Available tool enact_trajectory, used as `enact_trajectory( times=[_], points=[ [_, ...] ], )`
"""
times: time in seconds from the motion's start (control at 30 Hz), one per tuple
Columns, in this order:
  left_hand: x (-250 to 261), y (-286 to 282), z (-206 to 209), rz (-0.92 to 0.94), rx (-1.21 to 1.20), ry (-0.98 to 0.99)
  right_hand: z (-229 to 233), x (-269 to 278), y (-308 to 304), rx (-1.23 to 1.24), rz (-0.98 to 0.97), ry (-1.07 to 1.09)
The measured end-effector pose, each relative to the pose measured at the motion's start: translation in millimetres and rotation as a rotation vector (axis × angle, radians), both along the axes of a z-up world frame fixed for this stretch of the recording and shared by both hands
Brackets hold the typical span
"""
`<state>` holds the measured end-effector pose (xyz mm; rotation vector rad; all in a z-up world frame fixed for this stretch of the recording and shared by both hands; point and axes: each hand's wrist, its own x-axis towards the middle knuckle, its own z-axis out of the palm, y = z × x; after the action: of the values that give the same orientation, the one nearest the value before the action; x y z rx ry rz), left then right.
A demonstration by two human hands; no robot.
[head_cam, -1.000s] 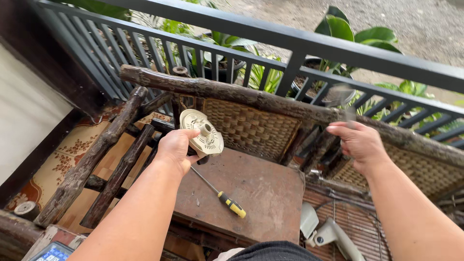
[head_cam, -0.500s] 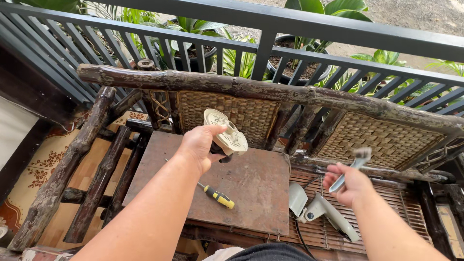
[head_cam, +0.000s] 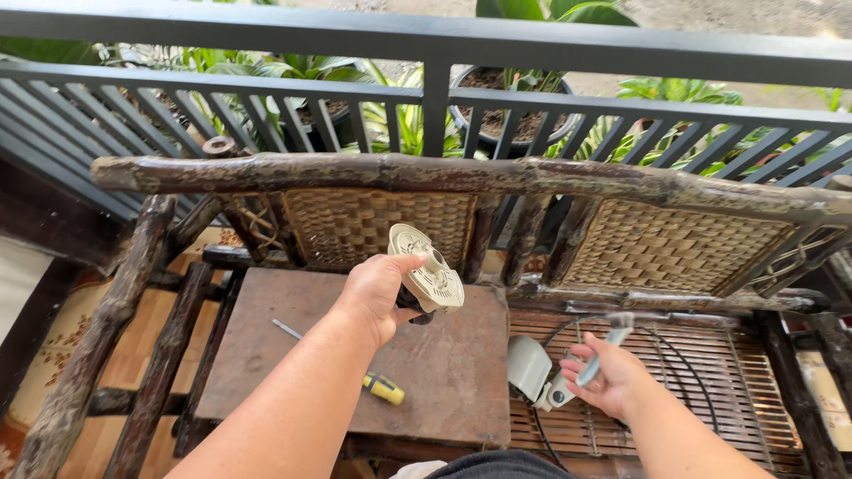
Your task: The person cleans a disassembled electric fan by brushing and wiping the motor housing and a circular fan component with a brush and a cloth. The person rotates the parts to reach different sides and continues cleaning until the end of the clip.
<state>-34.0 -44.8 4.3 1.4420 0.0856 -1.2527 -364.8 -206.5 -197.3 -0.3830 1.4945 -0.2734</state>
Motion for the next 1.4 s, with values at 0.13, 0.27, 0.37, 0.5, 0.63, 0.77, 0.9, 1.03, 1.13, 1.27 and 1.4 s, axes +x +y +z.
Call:
enact_trajectory(
  times=[0.13, 0.27, 0.37, 0.5, 0.63, 0.77, 0.9, 1.03, 1.13, 1.27, 1.4],
  points=[
    [-9.3, -20.9, 5.7, -0.036, -0.083, 0.0, 48.1, 37.9, -25.9, -0.132, 0.173, -0.173],
    [-8.8, -35.9, 16.1, -0.053, -0.138, -0.041, 117.8, 90.5, -42.6, -0.284, 0.311, -0.276],
    [-7.8, -44.9, 23.3, -0.025, -0.182, -0.019, 161.7, 122.7, -43.1, -0.324, 0.327, -0.34],
    [-18.4, -57.2, 27.7, 0.019, -0.321, 0.083, 193.1, 138.5, -37.6, -0.267, 0.351, -0.483],
    [-39.6, -65.5, 31.0, 0.01, -0.332, 0.052, 212.3, 129.4, -45.2, -0.246, 0.29, -0.582],
    [-68.4, -69.3, 45.9, 0.036, -0.112, -0.071, 235.4, 104.9, -58.5, -0.471, 0.301, -0.61],
    [-92.6, -70.0, 66.2, 0.115, 0.004, -0.011, 250.6, 84.2, -57.2, -0.821, 0.538, -0.47],
    [-102.3, -71.9, 73.6, 0.021, -0.07, 0.199, 256.1, 73.5, -48.5, -0.908, 0.792, -0.607],
    [-106.8, -75.9, 62.4, -0.023, -0.288, 0.118, 245.8, 64.3, -59.0, -0.931, 0.795, -0.458],
    [-101.1, -83.8, 43.5, 0.043, -0.281, 0.115, 199.7, 38.2, -99.8, -0.89, 0.463, -0.191],
    [-92.6, -83.3, 26.1, 0.113, -0.209, 0.07, 123.9, -5.7, -133.7, -0.469, 0.191, -0.318]
  ],
)
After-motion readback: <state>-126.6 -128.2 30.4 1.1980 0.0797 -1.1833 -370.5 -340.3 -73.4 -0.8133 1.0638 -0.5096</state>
